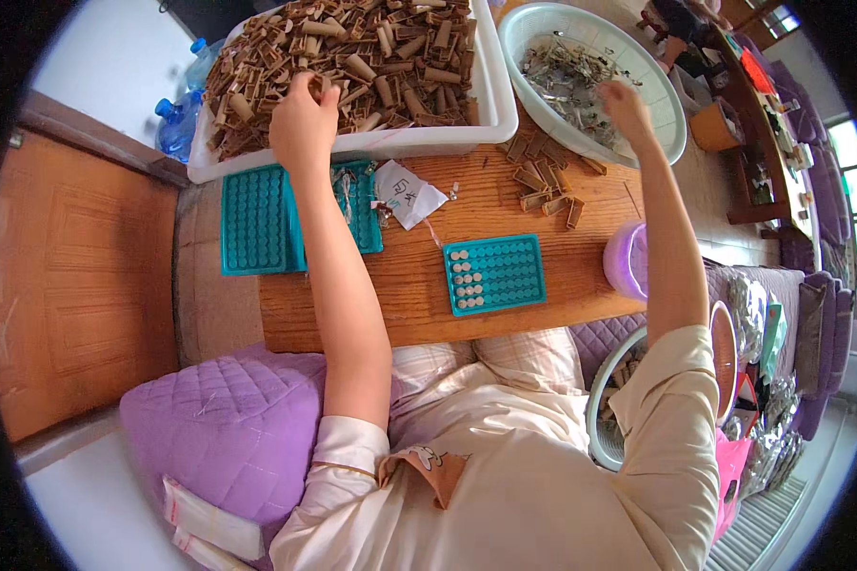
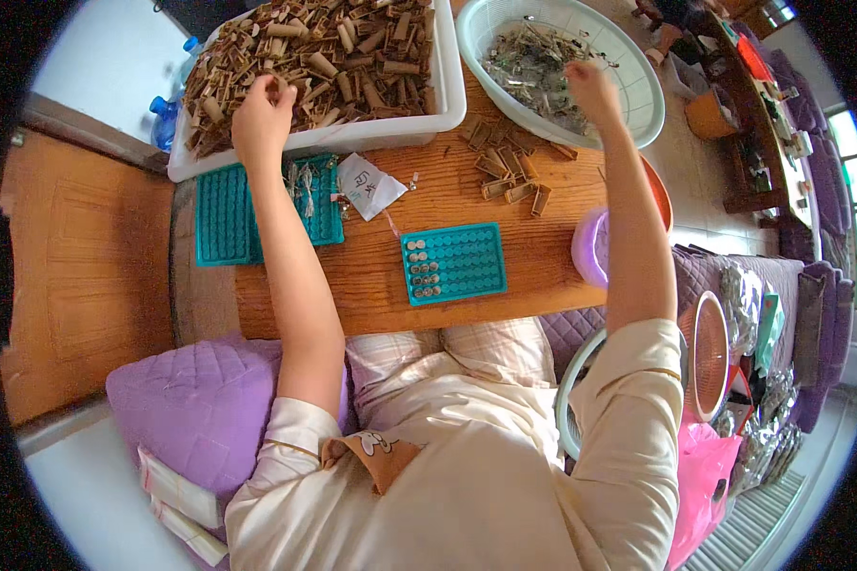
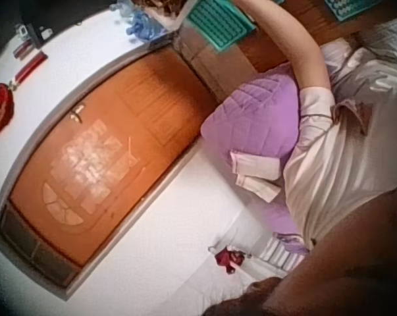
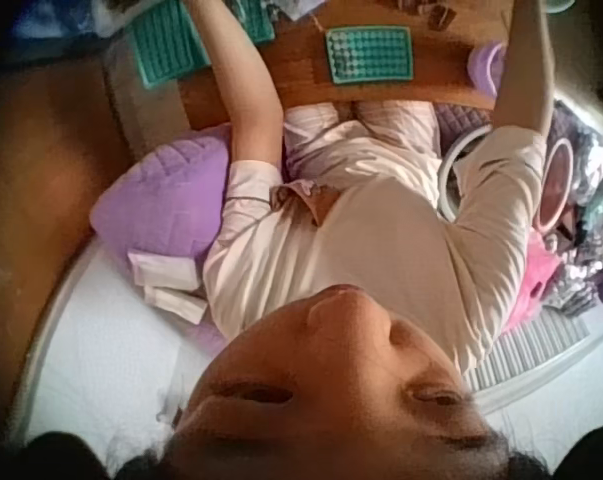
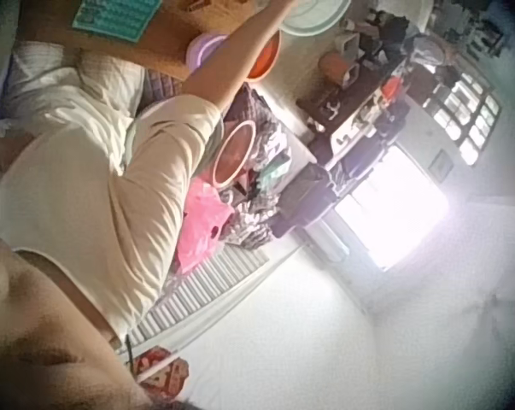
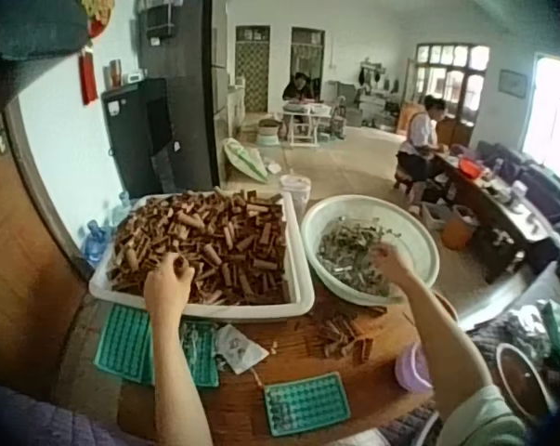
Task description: The person assembles small cylindrical components by hand, placing them into a blue perforated tray.
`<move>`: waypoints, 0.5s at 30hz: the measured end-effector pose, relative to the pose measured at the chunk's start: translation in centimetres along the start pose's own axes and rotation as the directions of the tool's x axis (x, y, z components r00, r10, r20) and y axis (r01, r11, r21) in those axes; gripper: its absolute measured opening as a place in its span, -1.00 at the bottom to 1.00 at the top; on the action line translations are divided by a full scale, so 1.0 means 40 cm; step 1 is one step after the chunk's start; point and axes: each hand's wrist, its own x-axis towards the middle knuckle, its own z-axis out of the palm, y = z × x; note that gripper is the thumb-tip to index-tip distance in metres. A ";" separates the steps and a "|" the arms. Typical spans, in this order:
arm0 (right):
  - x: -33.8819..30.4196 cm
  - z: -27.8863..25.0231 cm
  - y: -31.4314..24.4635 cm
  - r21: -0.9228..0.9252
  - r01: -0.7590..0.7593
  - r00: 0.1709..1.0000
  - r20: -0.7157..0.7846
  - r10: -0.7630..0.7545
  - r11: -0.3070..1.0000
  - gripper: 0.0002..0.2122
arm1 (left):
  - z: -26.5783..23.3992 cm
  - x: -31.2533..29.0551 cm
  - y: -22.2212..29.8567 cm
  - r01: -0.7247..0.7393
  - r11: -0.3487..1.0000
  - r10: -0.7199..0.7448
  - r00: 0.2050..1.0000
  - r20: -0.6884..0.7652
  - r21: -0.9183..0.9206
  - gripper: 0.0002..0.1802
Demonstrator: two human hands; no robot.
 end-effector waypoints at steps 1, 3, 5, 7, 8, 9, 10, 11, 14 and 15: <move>-0.020 -0.031 -0.014 0.248 -0.055 0.992 -0.093 0.081 0.967 -0.72 | -0.010 -0.008 0.002 0.006 1.000 -0.006 1.000 0.000 0.004 -0.57; -0.061 -0.083 -0.030 0.707 0.048 0.980 -0.170 0.103 0.706 -0.74 | -0.040 -0.026 0.012 -0.027 0.931 -0.010 0.995 -0.101 -0.363 -0.70; -0.094 -0.139 -0.039 0.837 0.083 0.991 -0.126 0.043 0.541 -0.74 | -0.026 -0.001 -0.053 -0.209 0.868 0.059 0.944 -0.325 -0.450 -0.71; -0.127 -0.171 -0.031 0.930 0.095 0.995 -0.095 -0.017 0.356 -0.75 | -0.040 0.001 -0.067 -0.220 0.565 -0.036 0.956 -0.290 -0.795 -0.69; -0.145 -0.181 -0.031 0.969 0.088 0.995 -0.073 -0.071 0.230 -0.74 | -0.044 -0.001 -0.067 -0.159 0.278 -0.151 0.967 -0.206 -0.947 -0.73; -0.165 -0.187 -0.032 0.992 0.070 0.990 -0.057 -0.130 0.101 -0.72 | -0.047 -0.011 -0.068 -0.161 0.278 -0.151 0.966 -0.209 -0.947 -0.73; -0.193 -0.197 -0.027 0.998 0.062 0.980 -0.056 -0.192 0.025 -0.71 | -0.057 -0.037 -0.045 -0.175 0.073 -0.184 0.965 -0.186 -0.982 -0.78; -0.221 -0.198 -0.029 0.998 0.063 0.980 -0.057 -0.190 0.025 -0.71 | -0.074 -0.070 -0.024 -0.189 -0.125 -0.214 0.964 -0.159 -0.974 -0.83; -0.324 -0.180 -0.067 0.984 -0.050 0.951 -0.006 -0.309 -0.172 -0.69 | -0.123 -0.199 0.020 -0.047 -0.282 -0.093 0.995 -0.022 -0.958 -0.75; -0.360 -0.163 -0.081 0.983 -0.053 0.950 -0.004 -0.311 -0.173 -0.69 | -0.143 -0.250 0.045 0.076 -0.258 0.021 0.997 0.073 -0.963 -0.68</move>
